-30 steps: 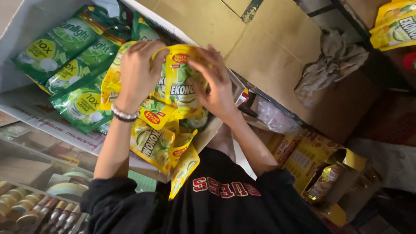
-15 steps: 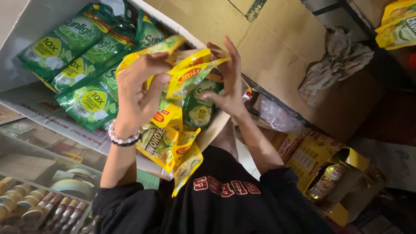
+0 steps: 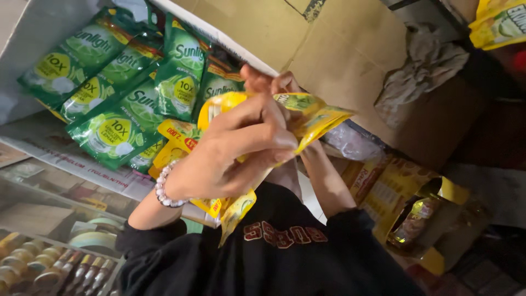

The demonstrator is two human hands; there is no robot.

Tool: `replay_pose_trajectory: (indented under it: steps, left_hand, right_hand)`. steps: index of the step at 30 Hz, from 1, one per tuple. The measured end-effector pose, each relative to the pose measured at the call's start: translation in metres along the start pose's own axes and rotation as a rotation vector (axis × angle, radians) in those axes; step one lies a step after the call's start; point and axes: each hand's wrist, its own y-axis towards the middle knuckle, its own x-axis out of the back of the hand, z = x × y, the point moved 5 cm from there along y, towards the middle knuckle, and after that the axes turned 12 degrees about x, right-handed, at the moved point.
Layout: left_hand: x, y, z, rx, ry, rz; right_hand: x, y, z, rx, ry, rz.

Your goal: The person repeatedly wipes yellow detergent packets with a cloth, then places them on a shelf. The person handles the packets one at a time, wiping each surface before stacking them.

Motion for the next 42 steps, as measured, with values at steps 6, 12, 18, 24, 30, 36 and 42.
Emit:
replay_pose_trajectory:
  steps: [6,12,18,24,30,36,42]
  left_hand:
    - [-0.009,0.016,-0.002,0.237,-0.199,-0.09]
    - [-0.017,0.034,0.014,0.438,-0.402,-0.123]
    - [-0.022,0.032,0.03,0.311,-0.165,0.062]
    - [-0.065,0.029,0.084,0.496,-0.348,0.094]
    - [-0.081,0.034,0.089,0.551,-0.018,0.056]
    - [-0.099,0.019,0.117,0.852,0.041,0.033]
    - [-0.131,0.014,0.139,0.652,-0.333,-0.067]
  right_hand:
    - [-0.004,-0.036,0.004,-0.102,0.333,-0.055]
    - [-0.012,-0.07,-0.002,-0.168,0.626,-0.097]
    - [-0.012,-0.101,0.054,-0.255,0.593,-0.513]
    - [-0.002,-0.091,0.048,-0.124,0.758,-0.582]
    - [0.008,-0.108,0.056,-0.146,0.603,-0.773]
    - [0.011,-0.107,0.073,-0.204,0.748,-0.877]
    - [0.021,-0.118,0.088,-0.141,0.736,-0.861]
